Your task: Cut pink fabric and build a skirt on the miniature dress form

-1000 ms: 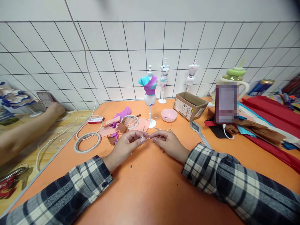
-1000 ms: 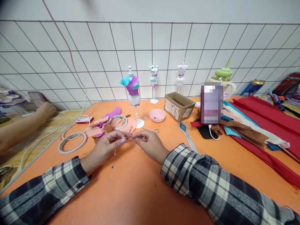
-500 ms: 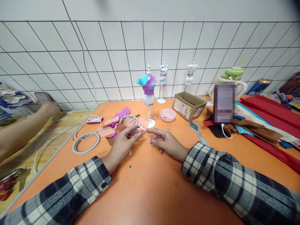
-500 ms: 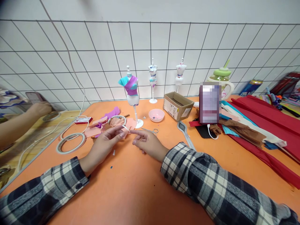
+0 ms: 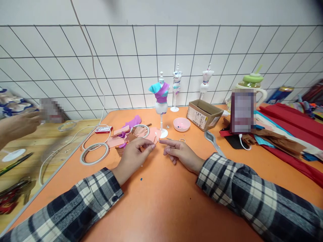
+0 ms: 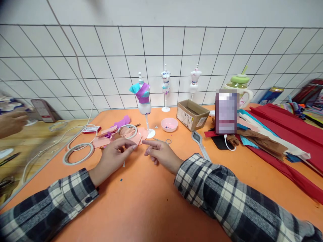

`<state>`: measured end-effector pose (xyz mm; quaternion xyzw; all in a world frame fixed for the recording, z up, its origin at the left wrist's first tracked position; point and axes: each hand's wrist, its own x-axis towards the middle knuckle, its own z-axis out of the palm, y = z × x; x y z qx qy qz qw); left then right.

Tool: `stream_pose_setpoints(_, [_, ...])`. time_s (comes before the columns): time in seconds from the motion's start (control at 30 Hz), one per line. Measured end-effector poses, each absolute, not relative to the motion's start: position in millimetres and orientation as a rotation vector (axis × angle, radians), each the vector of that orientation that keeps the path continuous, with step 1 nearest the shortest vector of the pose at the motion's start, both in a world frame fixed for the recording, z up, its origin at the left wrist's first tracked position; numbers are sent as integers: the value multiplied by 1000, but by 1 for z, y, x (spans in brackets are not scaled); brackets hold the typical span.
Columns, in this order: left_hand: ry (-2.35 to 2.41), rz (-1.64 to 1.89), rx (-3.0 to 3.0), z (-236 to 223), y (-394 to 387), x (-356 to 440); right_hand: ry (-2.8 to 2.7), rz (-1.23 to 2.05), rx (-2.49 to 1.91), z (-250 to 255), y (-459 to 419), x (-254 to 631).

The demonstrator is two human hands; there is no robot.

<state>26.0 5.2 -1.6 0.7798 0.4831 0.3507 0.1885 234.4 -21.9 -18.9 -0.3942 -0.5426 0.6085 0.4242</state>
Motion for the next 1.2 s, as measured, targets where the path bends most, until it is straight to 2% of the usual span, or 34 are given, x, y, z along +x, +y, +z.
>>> stream_pose_setpoints(0.33, [1397,720,2546,1,-2,24,-1791,1337,-1017,-13,-31,229])
stream_pose_setpoints(0.7, [1386,456,2827,8,-12,25,-2114,907,-1145,-25,-28,231])
stream_pose_setpoints(0.97, [1322,489,2637,8,-17,30,-2126,633,-1189,-16,-30,229])
stream_pose_setpoints(1.2, [1115,608,2590,6,-20,30,-2066,527,-1128,-17,-29,231])
